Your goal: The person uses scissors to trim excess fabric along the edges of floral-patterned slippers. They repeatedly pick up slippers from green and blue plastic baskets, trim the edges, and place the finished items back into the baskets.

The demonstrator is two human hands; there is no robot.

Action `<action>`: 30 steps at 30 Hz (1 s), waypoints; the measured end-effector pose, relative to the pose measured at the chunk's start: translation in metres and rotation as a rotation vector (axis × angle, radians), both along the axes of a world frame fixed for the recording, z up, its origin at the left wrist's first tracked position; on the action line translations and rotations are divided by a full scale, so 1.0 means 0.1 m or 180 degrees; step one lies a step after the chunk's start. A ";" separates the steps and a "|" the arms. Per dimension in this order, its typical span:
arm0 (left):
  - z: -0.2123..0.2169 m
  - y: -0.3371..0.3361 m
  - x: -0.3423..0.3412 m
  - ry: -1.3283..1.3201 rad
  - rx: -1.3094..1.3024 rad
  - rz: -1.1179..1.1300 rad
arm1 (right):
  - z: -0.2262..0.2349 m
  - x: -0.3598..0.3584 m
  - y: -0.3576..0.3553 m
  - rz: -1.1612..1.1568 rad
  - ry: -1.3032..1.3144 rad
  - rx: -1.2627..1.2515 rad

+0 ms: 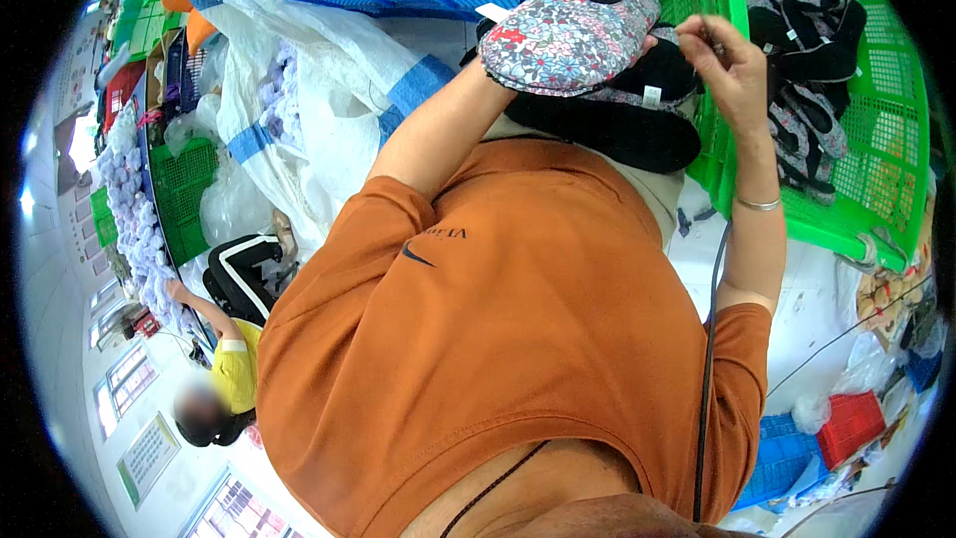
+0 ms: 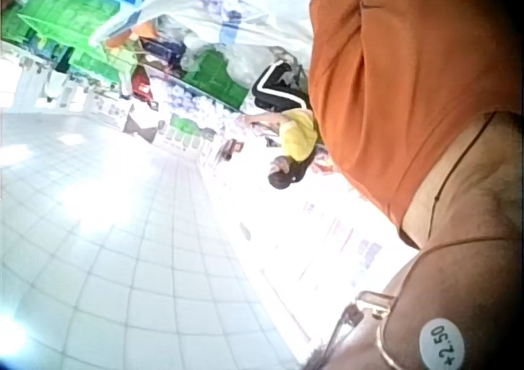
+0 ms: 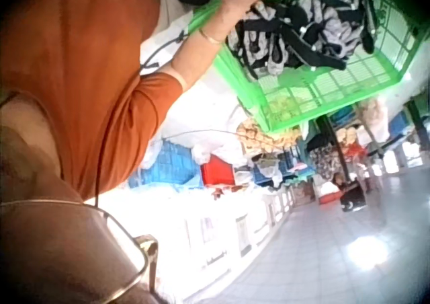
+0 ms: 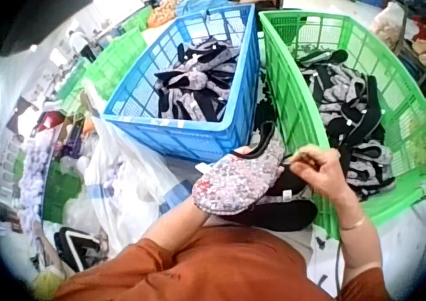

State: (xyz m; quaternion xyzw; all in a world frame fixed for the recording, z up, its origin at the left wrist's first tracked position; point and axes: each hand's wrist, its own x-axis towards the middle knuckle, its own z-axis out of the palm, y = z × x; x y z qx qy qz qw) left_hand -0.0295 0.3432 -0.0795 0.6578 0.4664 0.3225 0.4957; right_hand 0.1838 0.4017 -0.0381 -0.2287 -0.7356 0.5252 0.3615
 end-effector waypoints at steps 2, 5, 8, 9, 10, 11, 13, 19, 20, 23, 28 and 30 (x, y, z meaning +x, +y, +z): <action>0.17 -0.05 -0.04 0.0515 0.0468 -0.0203 | 0.11 0.01 -0.02 -0.0044 -0.0392 0.1016; 0.63 -0.15 -0.03 0.1220 0.0658 -0.0320 | 0.24 0.00 -0.07 -0.0130 -0.0472 0.1650; 1.04 -0.14 0.14 0.2381 0.0141 -0.0457 | 0.30 -0.05 -0.12 -0.0131 -0.0395 0.2264; 1.03 -0.12 0.14 0.2176 0.0319 -0.0330 | 0.30 -0.06 -0.14 -0.0177 -0.0405 0.2352; 0.98 -0.12 0.14 0.1967 0.0493 -0.0206 | 0.31 -0.07 -0.14 -0.0191 -0.0406 0.2416; 0.91 -0.13 0.14 0.1752 0.0661 -0.0097 | 0.31 -0.07 -0.14 -0.0215 -0.0414 0.2473; 0.79 -0.13 0.16 0.1618 0.1093 0.0117 | 0.26 -0.06 -0.10 -0.0252 -0.0329 0.2607; -0.22 0.00 0.09 -0.0461 0.1298 0.0838 | 0.25 -0.06 -0.09 -0.0188 -0.0171 0.2568; -0.04 -0.01 0.16 -0.0496 0.1214 0.0778 | 0.25 -0.02 -0.08 -0.0141 -0.0168 0.2364; -0.06 0.05 0.21 -0.2119 -0.0144 0.0665 | 0.26 0.02 -0.06 -0.0358 -0.0224 0.2104; -0.58 0.25 0.19 -0.3324 -0.1708 0.0592 | 0.30 -0.05 -0.10 -0.0511 -0.0326 0.2223; -0.51 0.27 0.25 -0.4242 -0.1990 0.0192 | 0.24 -0.06 -0.08 -0.0582 -0.0362 0.2477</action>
